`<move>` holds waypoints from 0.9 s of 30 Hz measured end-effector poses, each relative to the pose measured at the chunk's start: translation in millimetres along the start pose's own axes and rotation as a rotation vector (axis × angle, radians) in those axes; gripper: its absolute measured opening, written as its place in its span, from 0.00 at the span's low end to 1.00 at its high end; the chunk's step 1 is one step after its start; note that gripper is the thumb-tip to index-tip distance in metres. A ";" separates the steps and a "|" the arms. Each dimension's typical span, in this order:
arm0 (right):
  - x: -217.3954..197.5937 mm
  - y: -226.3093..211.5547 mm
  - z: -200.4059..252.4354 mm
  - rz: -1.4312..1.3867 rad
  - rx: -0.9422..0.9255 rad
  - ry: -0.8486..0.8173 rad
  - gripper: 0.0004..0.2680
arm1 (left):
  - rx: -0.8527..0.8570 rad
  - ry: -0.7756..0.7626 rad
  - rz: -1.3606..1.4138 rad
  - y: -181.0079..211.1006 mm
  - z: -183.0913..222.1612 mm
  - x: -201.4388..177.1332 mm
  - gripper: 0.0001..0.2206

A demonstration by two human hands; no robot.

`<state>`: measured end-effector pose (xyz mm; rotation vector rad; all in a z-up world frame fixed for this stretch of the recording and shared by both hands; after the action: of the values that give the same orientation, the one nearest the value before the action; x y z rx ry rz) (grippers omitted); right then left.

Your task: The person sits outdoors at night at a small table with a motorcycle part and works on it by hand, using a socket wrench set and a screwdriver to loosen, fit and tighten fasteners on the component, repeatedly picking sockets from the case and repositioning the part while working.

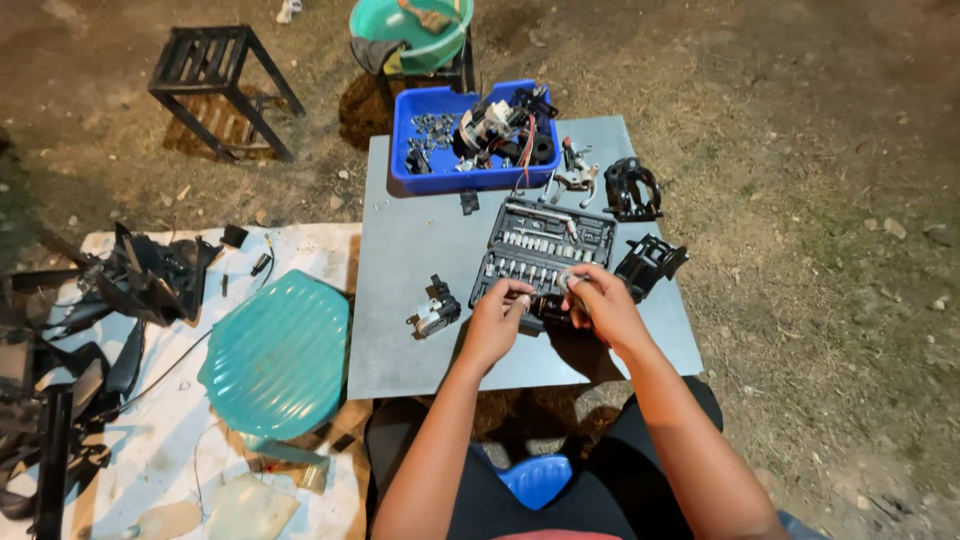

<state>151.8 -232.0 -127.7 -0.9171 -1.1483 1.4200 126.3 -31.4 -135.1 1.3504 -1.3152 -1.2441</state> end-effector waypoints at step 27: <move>22.5 -35.8 32.7 -0.618 0.002 -0.284 0.08 | 0.159 -0.011 0.290 57.6 -1.4 -3.4 0.04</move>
<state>126.0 -215.5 -84.0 -0.3069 -1.4810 1.0516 119.6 -32.8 -77.7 1.2084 -1.5815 -0.9670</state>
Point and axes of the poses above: each hand's wrist, its own z-axis away from the middle knuckle, its own x-axis out of the palm, y = z × x, the point moved 4 cm from there along -z, towards the middle knuckle, and after that the axes turned 5 degrees about x, right-handed, at the moved point
